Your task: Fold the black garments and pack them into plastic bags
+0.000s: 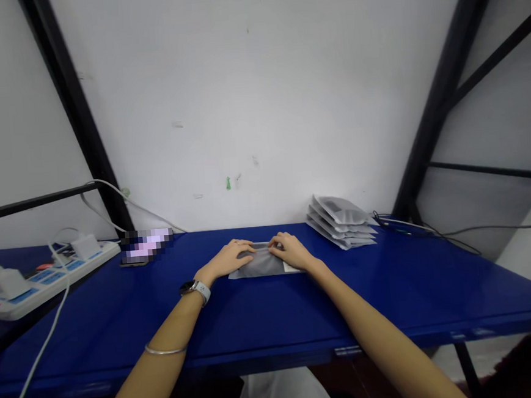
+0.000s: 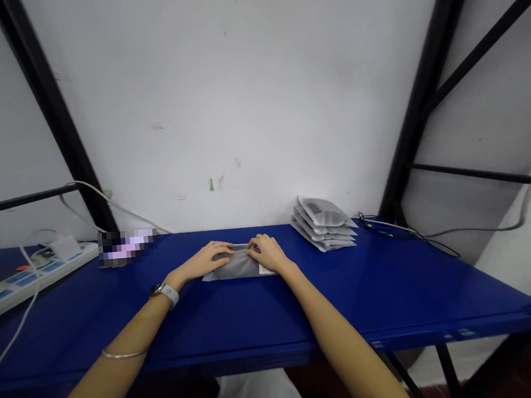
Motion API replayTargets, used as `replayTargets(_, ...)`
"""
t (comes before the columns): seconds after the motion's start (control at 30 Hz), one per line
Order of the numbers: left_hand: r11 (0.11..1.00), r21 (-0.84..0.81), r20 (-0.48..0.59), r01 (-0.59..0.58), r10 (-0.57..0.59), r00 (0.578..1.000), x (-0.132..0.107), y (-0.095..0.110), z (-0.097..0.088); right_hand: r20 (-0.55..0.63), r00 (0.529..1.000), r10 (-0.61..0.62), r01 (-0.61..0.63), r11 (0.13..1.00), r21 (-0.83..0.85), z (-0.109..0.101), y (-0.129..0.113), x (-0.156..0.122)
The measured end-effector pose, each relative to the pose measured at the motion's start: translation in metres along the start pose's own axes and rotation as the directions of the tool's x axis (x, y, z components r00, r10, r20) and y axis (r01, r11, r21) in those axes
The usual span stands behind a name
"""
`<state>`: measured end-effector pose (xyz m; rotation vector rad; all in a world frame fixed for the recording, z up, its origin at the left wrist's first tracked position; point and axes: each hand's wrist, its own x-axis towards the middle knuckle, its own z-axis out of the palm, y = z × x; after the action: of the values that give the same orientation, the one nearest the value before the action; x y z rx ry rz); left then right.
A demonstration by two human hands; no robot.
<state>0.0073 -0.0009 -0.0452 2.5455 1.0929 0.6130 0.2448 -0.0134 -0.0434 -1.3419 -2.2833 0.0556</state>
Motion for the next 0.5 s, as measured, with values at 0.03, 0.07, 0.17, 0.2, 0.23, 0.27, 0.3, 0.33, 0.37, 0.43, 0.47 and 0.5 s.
replayTargets(0.03,1.000,-0.001,-0.018,0.000,0.000,1.000,0.0007,0.0029,-0.0005,-0.011,1.000,0.007,-0.007,1.000,0.020,0.0005,0.0008,0.0003)
replayTargets(0.07,1.000,-0.005,-0.035,-0.001,0.001,0.999,0.0015,0.0059,-0.0010,-0.018,1.000,0.019,-0.019,0.999,0.038,0.0013,0.0016,0.0006)
replayTargets(0.17,1.000,-0.015,-0.070,-0.017,0.016,0.997,0.0034,0.0120,-0.0009,-0.032,0.996,0.079,-0.077,0.995,0.061,0.0046,0.0043,0.0012)
replayTargets(0.2,1.000,-0.014,-0.076,-0.025,0.024,0.997,0.0036,0.0125,-0.0004,-0.031,0.994,0.104,-0.102,0.992,0.067,0.0055,0.0055,0.0015)
replayTargets(0.23,0.999,-0.009,-0.076,-0.031,0.030,0.997,0.0036,0.0123,0.0004,-0.021,0.992,0.127,-0.125,0.989,0.078,0.0062,0.0066,0.0018)
replayTargets(0.27,0.999,0.001,-0.071,-0.032,0.032,0.997,0.0034,0.0115,0.0012,0.001,0.989,0.147,-0.146,0.984,0.101,0.0065,0.0078,0.0022)
replayTargets(0.3,1.000,0.014,-0.064,-0.025,0.026,0.998,0.0029,0.0103,0.0021,0.034,0.986,0.165,-0.168,0.976,0.137,0.0063,0.0088,0.0027)
replayTargets(0.33,0.999,0.031,-0.059,-0.012,0.014,0.998,0.0025,0.0089,0.0029,0.073,0.980,0.186,-0.197,0.962,0.188,0.0056,0.0096,0.0031)
replayTargets(0.37,0.999,0.050,-0.057,0.003,0.000,0.998,0.0020,0.0075,0.0036,0.111,0.971,0.213,-0.235,0.940,0.249,0.0045,0.0101,0.0033)
replayTargets(0.43,0.996,0.085,-0.061,0.028,-0.023,0.998,0.0017,0.0050,0.0046,0.183,0.942,0.279,-0.330,0.868,0.372,0.0015,0.0095,0.0031)
replayTargets(0.47,0.995,0.097,-0.065,0.033,-0.027,0.998,0.0018,0.0040,0.0050,0.215,0.925,0.313,-0.377,0.822,0.426,-0.0003,0.0084,0.0026)
replayTargets(0.5,0.994,0.104,-0.067,0.033,-0.026,0.997,0.0020,0.0033,0.0054,0.245,0.909,0.337,-0.416,0.776,0.474,-0.0021,0.0068,0.0018)
